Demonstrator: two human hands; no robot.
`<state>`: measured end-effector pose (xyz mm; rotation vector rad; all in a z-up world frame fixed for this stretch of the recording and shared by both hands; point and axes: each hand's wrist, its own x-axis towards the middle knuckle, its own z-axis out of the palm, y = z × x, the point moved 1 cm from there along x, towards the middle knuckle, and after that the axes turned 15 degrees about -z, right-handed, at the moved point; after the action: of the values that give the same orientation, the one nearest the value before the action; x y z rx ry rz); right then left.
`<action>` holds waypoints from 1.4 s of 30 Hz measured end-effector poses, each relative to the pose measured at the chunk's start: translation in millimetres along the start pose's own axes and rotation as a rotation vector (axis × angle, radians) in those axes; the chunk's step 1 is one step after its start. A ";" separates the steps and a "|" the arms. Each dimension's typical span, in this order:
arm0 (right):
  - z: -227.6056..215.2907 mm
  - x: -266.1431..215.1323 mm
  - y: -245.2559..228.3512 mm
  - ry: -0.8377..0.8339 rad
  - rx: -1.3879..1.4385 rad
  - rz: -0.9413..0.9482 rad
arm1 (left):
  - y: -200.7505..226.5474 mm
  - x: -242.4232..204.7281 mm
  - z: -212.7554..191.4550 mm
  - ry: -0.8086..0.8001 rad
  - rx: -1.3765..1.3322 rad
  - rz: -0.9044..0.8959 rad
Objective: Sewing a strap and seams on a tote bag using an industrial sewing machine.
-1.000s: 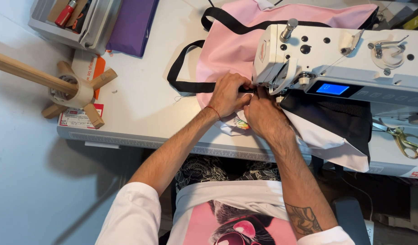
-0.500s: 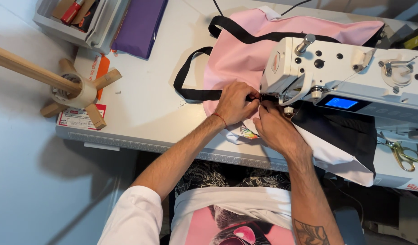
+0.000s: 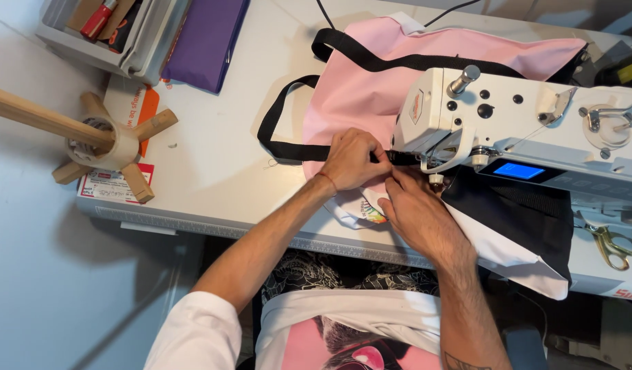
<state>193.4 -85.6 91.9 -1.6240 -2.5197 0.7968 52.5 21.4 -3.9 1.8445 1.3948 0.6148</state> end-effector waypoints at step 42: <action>9.0 15.6 -2.3 0.014 -0.258 -0.039 | 12.3 22.5 -19.0 -0.034 0.300 0.136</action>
<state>181.7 -76.5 81.4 -1.6328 -2.7293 0.4704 52.6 46.1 16.3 2.1900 1.4074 0.4567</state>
